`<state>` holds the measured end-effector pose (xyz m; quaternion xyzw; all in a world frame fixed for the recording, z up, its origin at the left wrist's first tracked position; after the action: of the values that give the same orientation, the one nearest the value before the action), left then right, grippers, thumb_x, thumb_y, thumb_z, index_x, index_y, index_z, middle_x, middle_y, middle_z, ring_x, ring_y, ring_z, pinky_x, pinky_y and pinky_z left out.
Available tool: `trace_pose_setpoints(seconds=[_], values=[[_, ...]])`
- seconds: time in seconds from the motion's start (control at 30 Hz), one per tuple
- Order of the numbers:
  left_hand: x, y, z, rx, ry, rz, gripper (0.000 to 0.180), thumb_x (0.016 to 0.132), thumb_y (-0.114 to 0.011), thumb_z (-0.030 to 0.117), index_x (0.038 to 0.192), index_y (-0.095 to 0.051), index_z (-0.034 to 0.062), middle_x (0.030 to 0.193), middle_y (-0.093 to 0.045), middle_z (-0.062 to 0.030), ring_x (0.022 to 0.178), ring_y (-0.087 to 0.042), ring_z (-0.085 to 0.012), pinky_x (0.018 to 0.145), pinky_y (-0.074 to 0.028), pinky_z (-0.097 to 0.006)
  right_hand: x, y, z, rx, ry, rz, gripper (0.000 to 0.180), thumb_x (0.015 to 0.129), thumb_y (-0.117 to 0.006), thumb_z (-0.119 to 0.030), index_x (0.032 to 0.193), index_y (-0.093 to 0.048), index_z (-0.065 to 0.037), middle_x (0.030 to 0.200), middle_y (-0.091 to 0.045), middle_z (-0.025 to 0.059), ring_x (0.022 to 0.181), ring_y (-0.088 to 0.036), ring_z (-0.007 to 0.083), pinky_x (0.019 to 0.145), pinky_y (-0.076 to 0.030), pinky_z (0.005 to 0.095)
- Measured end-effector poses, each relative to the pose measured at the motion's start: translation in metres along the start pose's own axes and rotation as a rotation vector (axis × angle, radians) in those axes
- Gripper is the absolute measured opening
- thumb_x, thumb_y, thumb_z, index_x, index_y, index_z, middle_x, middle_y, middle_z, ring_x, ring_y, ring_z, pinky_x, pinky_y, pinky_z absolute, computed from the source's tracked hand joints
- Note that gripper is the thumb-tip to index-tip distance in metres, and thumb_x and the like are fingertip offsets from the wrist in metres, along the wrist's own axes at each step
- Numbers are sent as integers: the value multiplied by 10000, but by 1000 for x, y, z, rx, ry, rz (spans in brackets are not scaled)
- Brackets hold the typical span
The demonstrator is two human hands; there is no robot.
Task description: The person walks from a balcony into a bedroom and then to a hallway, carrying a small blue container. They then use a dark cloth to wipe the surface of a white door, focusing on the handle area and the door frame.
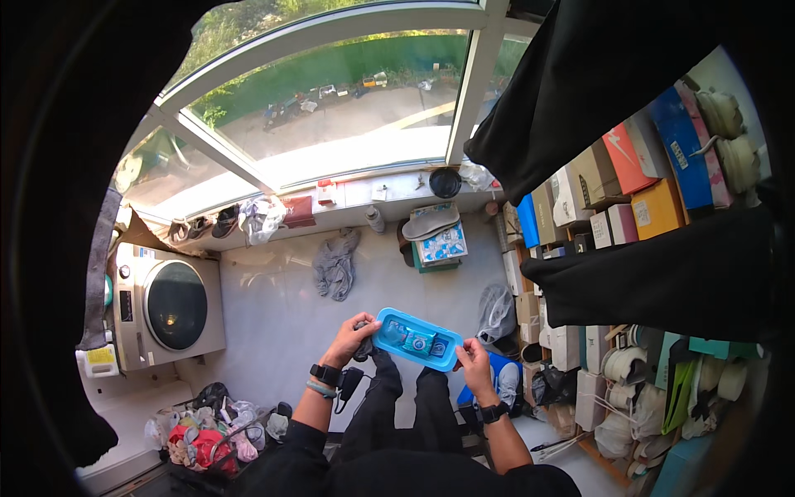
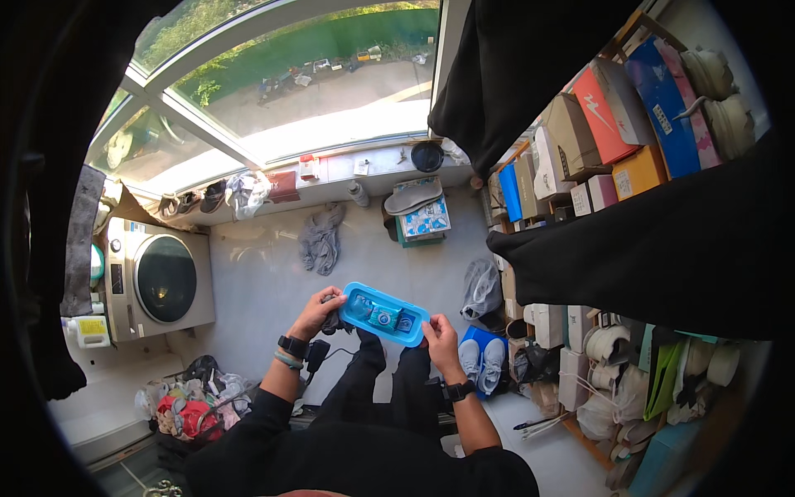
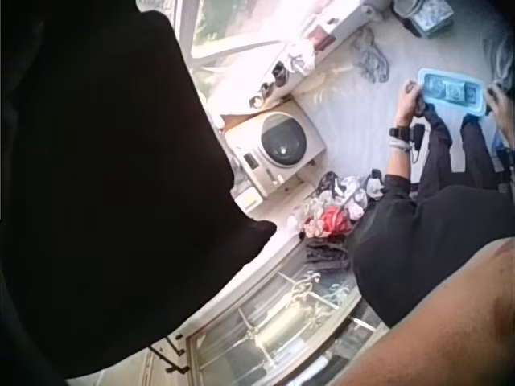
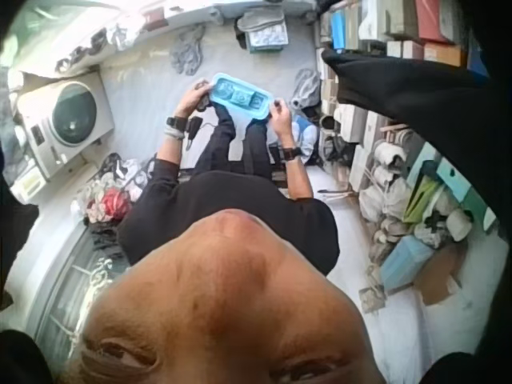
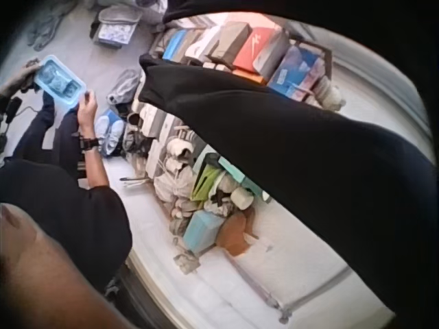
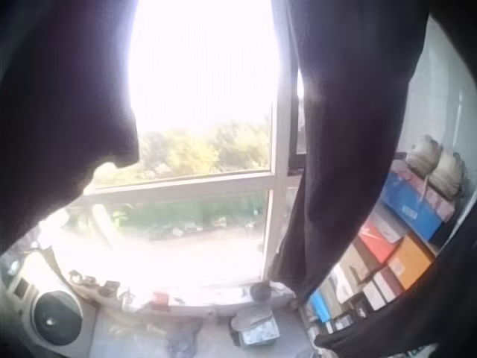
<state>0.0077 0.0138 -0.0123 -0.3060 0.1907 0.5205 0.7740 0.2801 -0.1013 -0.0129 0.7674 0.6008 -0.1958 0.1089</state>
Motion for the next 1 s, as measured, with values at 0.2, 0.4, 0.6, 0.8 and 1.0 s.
trace_pose_setpoints(seconds=[0.2,0.4,0.6,0.8,1.0], values=[[7,-6,-12,-101,-30,101,162,888,-637,242,884,-588,87,731,-557,40,641,-511,-35,567,-408,-180,27,10,-6,-150,109,-44,147,905,-587,-146,887,-519,-17,697,-541,-14,575,-515,48,515,-413,204],[18,0,-20,-109,-66,127,145,916,-595,226,884,-568,87,732,-551,51,630,-516,-27,557,-419,-173,52,9,-13,-127,62,-162,144,909,-576,-137,878,-507,-14,691,-558,15,552,-552,84,495,-440,223],[56,17,-55,-161,-52,172,132,917,-588,201,876,-573,76,753,-516,68,668,-474,-13,594,-393,-169,84,9,27,-105,-33,-173,134,911,-578,-132,880,-506,-22,704,-556,6,544,-535,66,489,-434,210],[104,45,-52,-187,18,172,184,953,-527,226,874,-591,73,756,-518,74,682,-459,-13,619,-388,-179,116,-8,44,-27,-134,-126,120,911,-578,-128,905,-519,-23,736,-569,3,586,-539,60,527,-432,199],[143,73,6,-197,103,145,181,947,-538,207,839,-592,73,737,-529,73,651,-466,-12,590,-385,-182,160,-42,4,-27,-161,-87,127,916,-573,-135,939,-526,-19,763,-594,5,651,-563,61,574,-454,204]])
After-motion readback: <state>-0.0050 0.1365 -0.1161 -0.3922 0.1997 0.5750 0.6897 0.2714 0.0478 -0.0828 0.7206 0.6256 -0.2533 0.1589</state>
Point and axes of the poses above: each hand's wrist, its own x-axis towards the middle knuckle, its own y-axis out of the back of the hand, z = x × y, the point moved 2 cm from there along x, towards the middle knuckle
